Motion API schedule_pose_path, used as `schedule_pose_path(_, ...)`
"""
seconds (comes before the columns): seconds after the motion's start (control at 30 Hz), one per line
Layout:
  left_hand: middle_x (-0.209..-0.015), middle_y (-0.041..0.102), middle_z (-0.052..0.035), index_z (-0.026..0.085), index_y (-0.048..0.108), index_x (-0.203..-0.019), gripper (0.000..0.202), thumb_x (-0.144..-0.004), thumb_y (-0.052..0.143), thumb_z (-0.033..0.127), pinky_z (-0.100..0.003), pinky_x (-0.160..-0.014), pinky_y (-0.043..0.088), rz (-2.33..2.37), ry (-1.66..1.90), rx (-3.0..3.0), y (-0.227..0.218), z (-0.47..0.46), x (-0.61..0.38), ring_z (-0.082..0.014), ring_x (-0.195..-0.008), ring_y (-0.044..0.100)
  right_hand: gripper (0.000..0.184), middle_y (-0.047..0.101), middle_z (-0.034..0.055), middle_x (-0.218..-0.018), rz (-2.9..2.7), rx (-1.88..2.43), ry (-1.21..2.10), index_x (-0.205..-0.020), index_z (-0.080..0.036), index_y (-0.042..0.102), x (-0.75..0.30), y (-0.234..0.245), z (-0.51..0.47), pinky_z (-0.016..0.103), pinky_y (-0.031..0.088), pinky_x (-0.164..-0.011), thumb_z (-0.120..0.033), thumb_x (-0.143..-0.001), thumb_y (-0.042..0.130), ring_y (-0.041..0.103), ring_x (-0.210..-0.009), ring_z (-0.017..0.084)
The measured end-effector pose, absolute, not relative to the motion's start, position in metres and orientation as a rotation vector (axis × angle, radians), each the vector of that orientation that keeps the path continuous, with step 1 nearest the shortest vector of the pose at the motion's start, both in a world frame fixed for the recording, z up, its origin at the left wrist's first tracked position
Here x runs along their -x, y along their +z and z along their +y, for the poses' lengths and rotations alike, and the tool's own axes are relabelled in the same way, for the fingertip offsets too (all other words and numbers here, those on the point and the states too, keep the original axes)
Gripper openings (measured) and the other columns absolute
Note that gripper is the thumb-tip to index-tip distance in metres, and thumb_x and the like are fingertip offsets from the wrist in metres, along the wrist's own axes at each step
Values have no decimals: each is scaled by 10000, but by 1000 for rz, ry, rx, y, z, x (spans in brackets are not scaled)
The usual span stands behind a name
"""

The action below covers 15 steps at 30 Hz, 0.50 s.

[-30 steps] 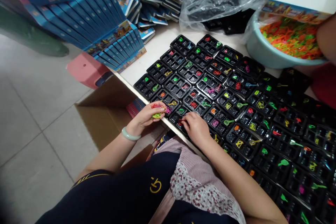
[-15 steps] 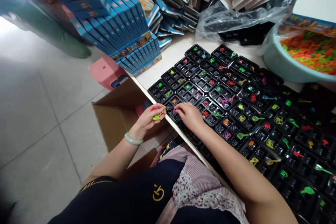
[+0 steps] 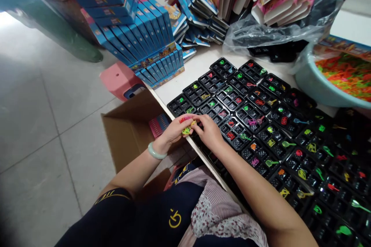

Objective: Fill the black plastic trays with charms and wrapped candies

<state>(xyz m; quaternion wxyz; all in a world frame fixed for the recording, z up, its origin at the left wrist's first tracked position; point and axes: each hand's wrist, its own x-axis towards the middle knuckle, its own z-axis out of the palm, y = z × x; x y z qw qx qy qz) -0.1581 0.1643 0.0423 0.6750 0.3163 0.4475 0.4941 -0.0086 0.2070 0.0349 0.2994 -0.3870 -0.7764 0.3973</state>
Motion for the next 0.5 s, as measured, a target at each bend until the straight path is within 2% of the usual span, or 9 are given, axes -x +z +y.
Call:
schedule_pose_path(0.13, -534, 528, 17, 116, 598, -1055, 413, -781, 649, 421, -156, -360, 248, 1000, 1090, -689, 40, 176, 155, -68, -428, 472, 249, 623, 13, -775, -1685, 1120, 1437, -812, -213, 587, 5, 27, 217, 289, 475, -648, -458, -767, 601, 564, -677, 148)
schedule_pose_path(0.23, -582, 558, 1, 116, 603, -958, 361, -756, 677, 406, -157, -347, 244, 989, 1106, -656, 39, 183, 155, -66, -425, 477, 289, 603, -4, -684, -1586, 1161, 1536, -757, -205, 582, -4, 31, 228, 282, 459, -617, -490, -729, 620, 552, -632, 141)
schedule_pose_path(0.37, -709, 607, -27, 119, 605, -913, 308, -721, 709, 335, -154, -341, 254, 948, 1139, -650, 41, 191, 157, -67, -477, 512, 246, 634, 8, -723, -1684, 1267, 1259, -782, -201, 618, -23, 38, 252, 307, 457, -666, -444, -748, 607, 559, -650, 149)
schedule_pose_path(0.5, -705, 610, -25, 122, 599, -940, 313, -730, 695, 333, -153, -339, 255, 957, 1147, -670, 40, 192, 161, -72, -486, 517, 190, 682, 31, -820, -1977, 1353, 900, -821, -222, 669, -35, 34, 273, 369, 461, -768, -384, -794, 574, 600, -767, 197)
